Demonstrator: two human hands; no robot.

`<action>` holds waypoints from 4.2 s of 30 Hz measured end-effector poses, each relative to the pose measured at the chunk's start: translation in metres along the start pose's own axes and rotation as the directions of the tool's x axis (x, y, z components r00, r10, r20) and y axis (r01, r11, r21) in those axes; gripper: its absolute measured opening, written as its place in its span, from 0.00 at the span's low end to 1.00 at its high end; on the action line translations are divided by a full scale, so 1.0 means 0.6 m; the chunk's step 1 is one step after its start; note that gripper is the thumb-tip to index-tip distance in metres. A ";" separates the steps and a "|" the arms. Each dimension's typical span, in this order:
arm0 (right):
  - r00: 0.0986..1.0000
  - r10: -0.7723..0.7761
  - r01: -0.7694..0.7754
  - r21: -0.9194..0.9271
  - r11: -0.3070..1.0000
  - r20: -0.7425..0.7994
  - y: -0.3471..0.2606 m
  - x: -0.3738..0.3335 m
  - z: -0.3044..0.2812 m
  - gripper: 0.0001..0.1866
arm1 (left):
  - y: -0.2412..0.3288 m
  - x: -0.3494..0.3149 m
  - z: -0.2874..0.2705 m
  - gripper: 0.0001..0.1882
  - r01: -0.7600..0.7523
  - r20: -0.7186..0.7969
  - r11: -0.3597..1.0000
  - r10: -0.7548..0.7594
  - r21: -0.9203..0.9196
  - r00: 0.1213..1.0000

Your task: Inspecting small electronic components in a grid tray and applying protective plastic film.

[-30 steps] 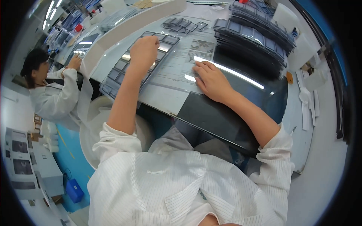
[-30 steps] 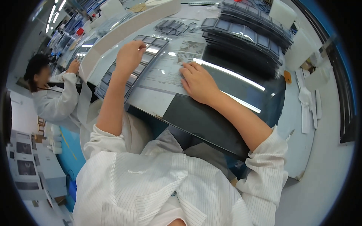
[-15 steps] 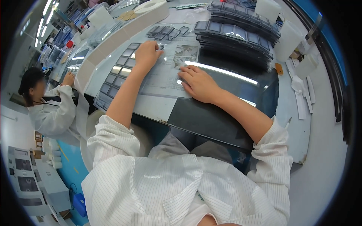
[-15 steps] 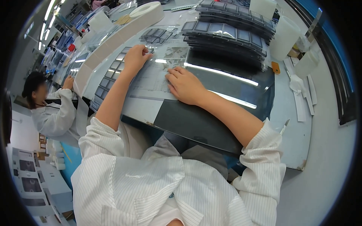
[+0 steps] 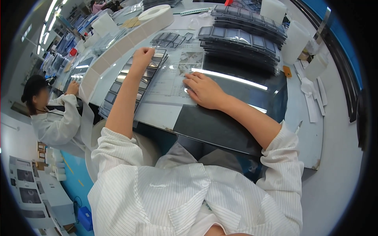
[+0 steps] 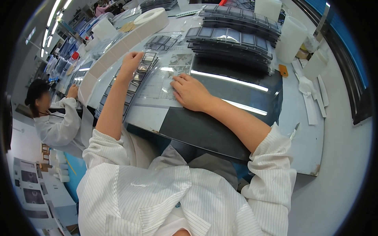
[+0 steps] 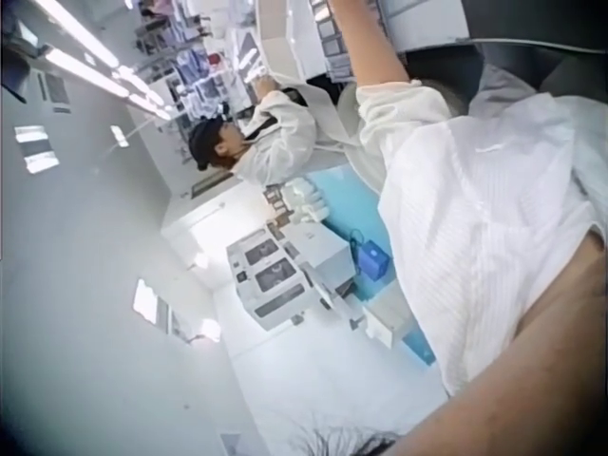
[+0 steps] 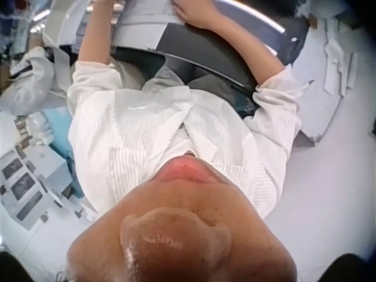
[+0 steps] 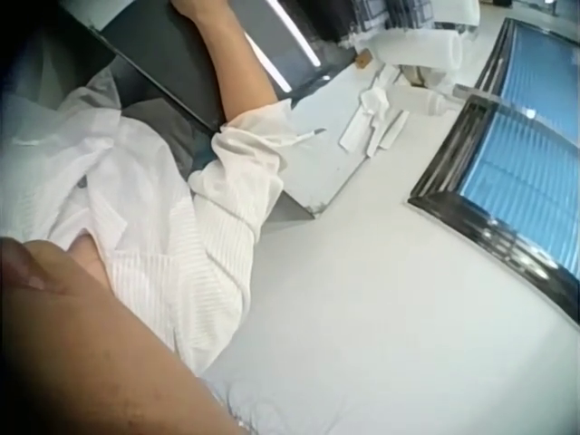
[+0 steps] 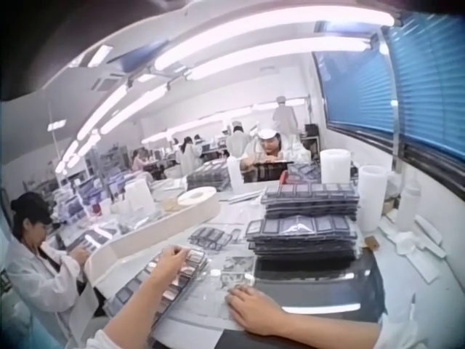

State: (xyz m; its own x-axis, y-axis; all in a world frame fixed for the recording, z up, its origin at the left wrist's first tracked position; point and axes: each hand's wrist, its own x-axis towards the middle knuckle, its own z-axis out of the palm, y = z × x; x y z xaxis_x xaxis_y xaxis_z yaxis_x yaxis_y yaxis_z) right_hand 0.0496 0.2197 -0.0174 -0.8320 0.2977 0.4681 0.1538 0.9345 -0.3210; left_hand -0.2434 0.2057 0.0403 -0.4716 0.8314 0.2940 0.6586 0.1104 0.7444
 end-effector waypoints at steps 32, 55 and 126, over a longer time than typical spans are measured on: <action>0.978 -0.191 0.182 -0.111 0.977 -0.081 -0.045 0.137 0.106 0.35 | 0.183 -0.149 -0.179 0.08 -0.528 -0.439 0.827 0.554 0.193 0.707; 0.667 0.541 -0.741 0.533 0.408 0.512 -0.013 -0.146 -0.299 0.15 | 0.133 -0.400 0.008 0.13 -0.513 -0.275 0.856 0.480 -0.059 0.833; 0.423 0.867 -0.833 0.488 0.260 0.261 0.037 -0.356 -0.339 0.14 | 0.207 -0.130 0.190 0.11 0.136 0.961 0.973 0.152 -0.186 0.230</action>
State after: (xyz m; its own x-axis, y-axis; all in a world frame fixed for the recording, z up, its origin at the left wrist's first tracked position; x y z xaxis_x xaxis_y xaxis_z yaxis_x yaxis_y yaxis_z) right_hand 0.3393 0.2164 0.0431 -0.3581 0.8858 -0.2952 0.4731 -0.1005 -0.8753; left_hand -0.0577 0.2167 0.0413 0.5554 0.7314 -0.3957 0.4675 0.1188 0.8759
